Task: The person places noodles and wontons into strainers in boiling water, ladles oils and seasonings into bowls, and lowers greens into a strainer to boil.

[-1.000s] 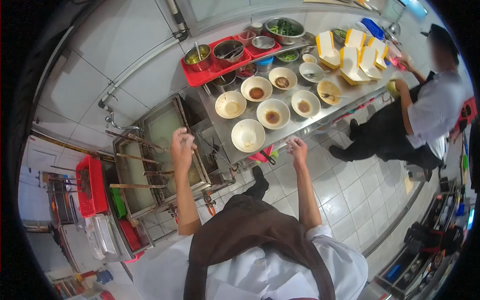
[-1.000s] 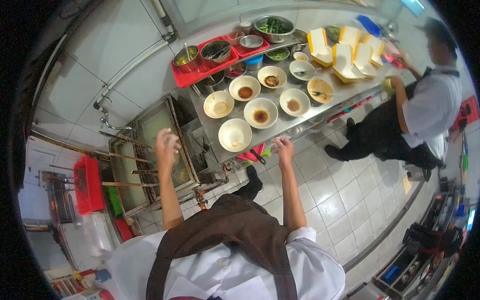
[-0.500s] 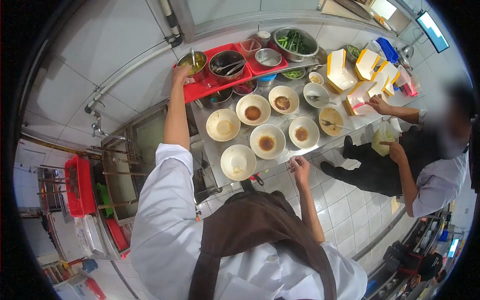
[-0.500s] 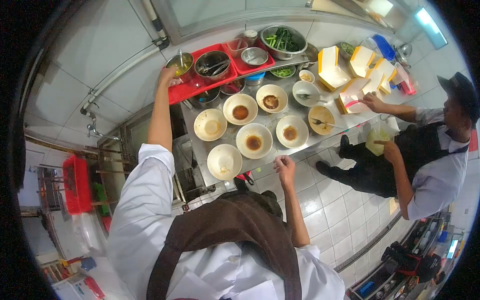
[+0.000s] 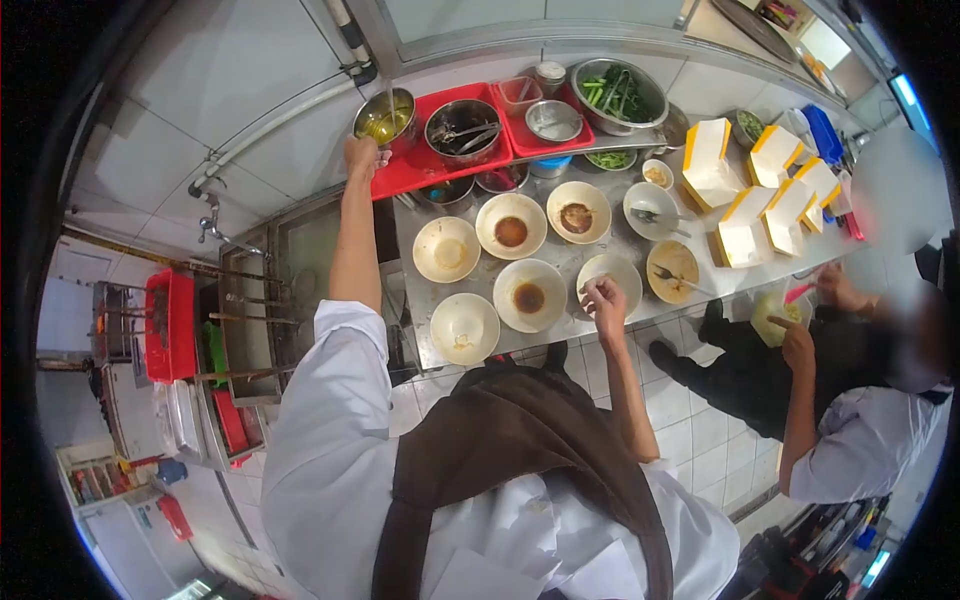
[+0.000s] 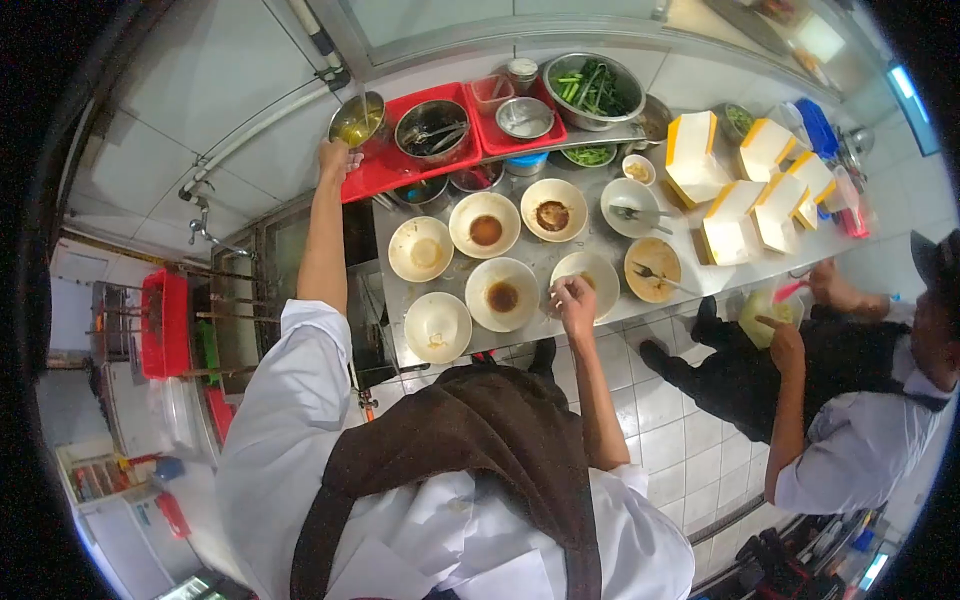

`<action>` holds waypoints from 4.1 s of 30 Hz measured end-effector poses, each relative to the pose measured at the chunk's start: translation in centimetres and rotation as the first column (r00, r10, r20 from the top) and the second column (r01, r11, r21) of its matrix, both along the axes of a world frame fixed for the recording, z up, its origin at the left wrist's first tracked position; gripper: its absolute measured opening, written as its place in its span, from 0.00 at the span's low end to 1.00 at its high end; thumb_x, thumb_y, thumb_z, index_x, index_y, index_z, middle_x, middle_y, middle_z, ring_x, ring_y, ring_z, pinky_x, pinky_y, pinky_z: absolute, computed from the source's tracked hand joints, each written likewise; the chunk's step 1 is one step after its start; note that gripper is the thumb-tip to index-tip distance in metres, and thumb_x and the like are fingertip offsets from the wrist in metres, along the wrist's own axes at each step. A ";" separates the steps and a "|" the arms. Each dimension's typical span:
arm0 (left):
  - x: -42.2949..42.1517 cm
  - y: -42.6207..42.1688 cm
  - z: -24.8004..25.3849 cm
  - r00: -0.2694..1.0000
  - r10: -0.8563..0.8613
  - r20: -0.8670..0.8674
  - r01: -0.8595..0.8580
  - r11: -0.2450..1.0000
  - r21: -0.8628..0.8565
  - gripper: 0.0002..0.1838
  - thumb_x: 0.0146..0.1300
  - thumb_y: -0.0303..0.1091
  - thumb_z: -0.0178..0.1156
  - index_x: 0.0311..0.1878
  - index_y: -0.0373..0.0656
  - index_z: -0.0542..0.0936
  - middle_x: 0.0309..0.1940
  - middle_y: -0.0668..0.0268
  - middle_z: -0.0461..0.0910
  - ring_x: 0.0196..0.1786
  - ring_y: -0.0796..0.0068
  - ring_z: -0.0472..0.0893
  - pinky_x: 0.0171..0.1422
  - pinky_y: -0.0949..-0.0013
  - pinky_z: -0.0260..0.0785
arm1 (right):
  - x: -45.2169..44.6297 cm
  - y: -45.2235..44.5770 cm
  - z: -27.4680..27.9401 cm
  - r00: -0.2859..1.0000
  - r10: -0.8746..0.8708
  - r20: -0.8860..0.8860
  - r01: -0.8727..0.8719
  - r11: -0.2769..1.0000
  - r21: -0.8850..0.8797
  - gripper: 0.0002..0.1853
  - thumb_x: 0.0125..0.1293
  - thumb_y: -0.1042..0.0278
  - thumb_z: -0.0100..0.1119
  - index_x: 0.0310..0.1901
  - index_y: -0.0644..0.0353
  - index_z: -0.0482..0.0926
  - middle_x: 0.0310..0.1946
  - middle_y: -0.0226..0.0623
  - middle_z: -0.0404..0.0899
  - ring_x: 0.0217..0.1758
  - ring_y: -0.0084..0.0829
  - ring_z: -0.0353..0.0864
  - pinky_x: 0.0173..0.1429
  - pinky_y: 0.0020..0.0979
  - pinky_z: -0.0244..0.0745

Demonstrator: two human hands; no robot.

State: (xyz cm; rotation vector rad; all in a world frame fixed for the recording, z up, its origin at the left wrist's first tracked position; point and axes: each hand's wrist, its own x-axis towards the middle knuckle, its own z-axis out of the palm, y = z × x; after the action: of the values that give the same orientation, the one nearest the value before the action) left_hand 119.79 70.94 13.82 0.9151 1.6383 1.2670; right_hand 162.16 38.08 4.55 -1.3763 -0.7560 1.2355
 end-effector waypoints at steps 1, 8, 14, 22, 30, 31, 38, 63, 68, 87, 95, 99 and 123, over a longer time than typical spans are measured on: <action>-0.1 -0.4 1.4 1.000 0.015 -0.006 -0.015 1.000 0.003 0.14 0.60 0.23 0.45 0.48 0.31 0.73 0.26 0.51 0.80 0.20 0.68 0.80 0.15 0.70 0.68 | 0.3 1.0 0.3 0.998 0.027 0.061 -0.028 1.000 0.012 0.06 0.66 0.69 0.57 0.35 0.62 0.77 0.28 0.31 0.79 0.26 0.20 0.76 0.29 0.23 0.69; -0.2 -7.2 7.6 0.987 0.045 -0.154 -0.041 0.999 0.026 0.15 0.58 0.22 0.46 0.48 0.32 0.71 0.23 0.54 0.77 0.17 0.71 0.77 0.14 0.73 0.64 | -1.7 8.4 2.6 0.974 0.188 0.126 -0.202 0.974 0.105 0.08 0.66 0.66 0.58 0.37 0.62 0.78 0.27 0.29 0.79 0.26 0.20 0.76 0.30 0.22 0.67; 1.7 -16.9 7.5 0.986 -0.031 -0.164 0.024 0.999 -0.043 0.20 0.55 0.21 0.46 0.53 0.35 0.72 0.24 0.56 0.78 0.15 0.73 0.76 0.13 0.73 0.63 | -9.2 14.2 6.9 0.904 0.425 0.042 -0.419 0.864 0.281 0.07 0.64 0.68 0.62 0.39 0.61 0.77 0.26 0.26 0.75 0.28 0.17 0.72 0.30 0.22 0.66; 5.9 -26.5 1.9 0.983 -0.049 -0.177 0.024 0.990 -0.141 0.23 0.55 0.19 0.47 0.56 0.40 0.75 0.31 0.56 0.81 0.17 0.70 0.78 0.15 0.68 0.66 | -17.4 18.1 8.1 0.785 0.412 0.463 -0.597 0.705 0.383 0.18 0.58 0.64 0.69 0.47 0.63 0.79 0.24 0.32 0.76 0.28 0.24 0.75 0.35 0.30 0.71; 8.0 -29.7 -1.3 0.904 0.049 -0.425 -0.071 0.997 -0.036 0.29 0.56 0.17 0.51 0.64 0.41 0.70 0.35 0.48 0.83 0.22 0.60 0.84 0.25 0.62 0.75 | -18.9 18.0 5.5 0.565 0.353 0.746 -0.748 0.601 0.283 0.12 0.53 0.64 0.70 0.35 0.63 0.83 0.29 0.46 0.80 0.30 0.42 0.81 0.37 0.37 0.75; 8.1 -29.7 -1.6 0.924 0.043 -0.381 -0.071 0.996 -0.060 0.29 0.56 0.17 0.51 0.64 0.40 0.70 0.34 0.49 0.83 0.21 0.61 0.83 0.24 0.62 0.75 | -19.1 18.2 5.2 0.564 0.356 0.745 -0.749 0.601 0.279 0.12 0.53 0.64 0.70 0.35 0.63 0.83 0.29 0.46 0.80 0.30 0.42 0.81 0.37 0.37 0.75; 9.1 -29.4 -0.4 0.946 0.042 -0.322 -0.097 0.983 -0.158 0.27 0.56 0.19 0.54 0.62 0.43 0.73 0.51 0.48 0.81 0.55 0.53 0.81 0.59 0.58 0.71 | -18.2 18.1 6.6 0.700 0.368 0.612 -0.681 0.602 0.417 0.09 0.55 0.68 0.66 0.34 0.64 0.83 0.30 0.47 0.81 0.31 0.43 0.83 0.38 0.37 0.76; 9.1 -27.7 -3.0 0.939 0.128 -0.320 -0.143 0.989 -0.023 0.23 0.60 0.23 0.52 0.61 0.42 0.74 0.37 0.52 0.84 0.25 0.63 0.84 0.26 0.65 0.74 | -17.5 18.6 3.8 0.612 0.404 0.680 -0.751 0.567 0.339 0.10 0.62 0.67 0.59 0.35 0.68 0.82 0.28 0.56 0.80 0.31 0.52 0.81 0.37 0.41 0.73; 8.7 -27.6 -3.3 0.942 0.144 -0.303 -0.153 0.988 -0.005 0.24 0.60 0.22 0.51 0.61 0.42 0.73 0.37 0.53 0.84 0.24 0.65 0.83 0.25 0.64 0.74 | -17.7 18.7 3.4 0.626 0.420 0.658 -0.740 0.585 0.331 0.10 0.62 0.67 0.59 0.31 0.68 0.80 0.28 0.58 0.78 0.35 0.58 0.79 0.38 0.46 0.73; 6.4 -26.3 -3.9 0.928 0.167 -0.332 -0.203 0.976 -0.078 0.27 0.56 0.20 0.49 0.62 0.42 0.73 0.37 0.49 0.84 0.24 0.60 0.84 0.26 0.62 0.76 | -17.3 21.7 5.5 0.661 0.386 0.643 -0.711 0.595 0.373 0.11 0.61 0.67 0.59 0.32 0.69 0.82 0.28 0.55 0.80 0.32 0.52 0.82 0.39 0.43 0.74; 3.3 -26.8 -5.0 0.914 0.286 -0.287 -0.320 0.944 -0.080 0.23 0.57 0.20 0.49 0.58 0.40 0.75 0.34 0.51 0.84 0.20 0.63 0.83 0.22 0.63 0.74 | -16.2 23.5 8.3 0.701 0.281 0.655 -0.674 0.561 0.480 0.11 0.64 0.65 0.60 0.33 0.66 0.83 0.19 0.40 0.79 0.23 0.28 0.78 0.31 0.33 0.72; 3.1 -27.8 -4.2 0.910 0.307 -0.278 -0.351 0.928 -0.123 0.21 0.59 0.20 0.49 0.57 0.40 0.74 0.32 0.52 0.83 0.19 0.65 0.82 0.21 0.64 0.74 | -16.0 22.5 9.2 0.680 0.368 0.634 -0.688 0.618 0.380 0.10 0.64 0.67 0.60 0.34 0.66 0.84 0.19 0.39 0.79 0.22 0.27 0.77 0.31 0.31 0.72; 4.4 -27.7 -2.3 0.976 0.154 -0.151 -0.158 0.987 -0.009 0.23 0.57 0.18 0.48 0.57 0.40 0.76 0.29 0.56 0.81 0.15 0.72 0.76 0.15 0.68 0.65 | -15.4 16.4 7.6 0.702 0.425 0.571 -0.686 0.620 0.382 0.12 0.60 0.69 0.64 0.43 0.67 0.82 0.35 0.50 0.83 0.34 0.40 0.84 0.42 0.35 0.77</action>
State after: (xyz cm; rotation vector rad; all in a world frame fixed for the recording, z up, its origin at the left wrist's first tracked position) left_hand 124.18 43.21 11.50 0.9015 1.8693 1.3095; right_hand 146.75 54.45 12.11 -0.8976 -1.8512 1.0186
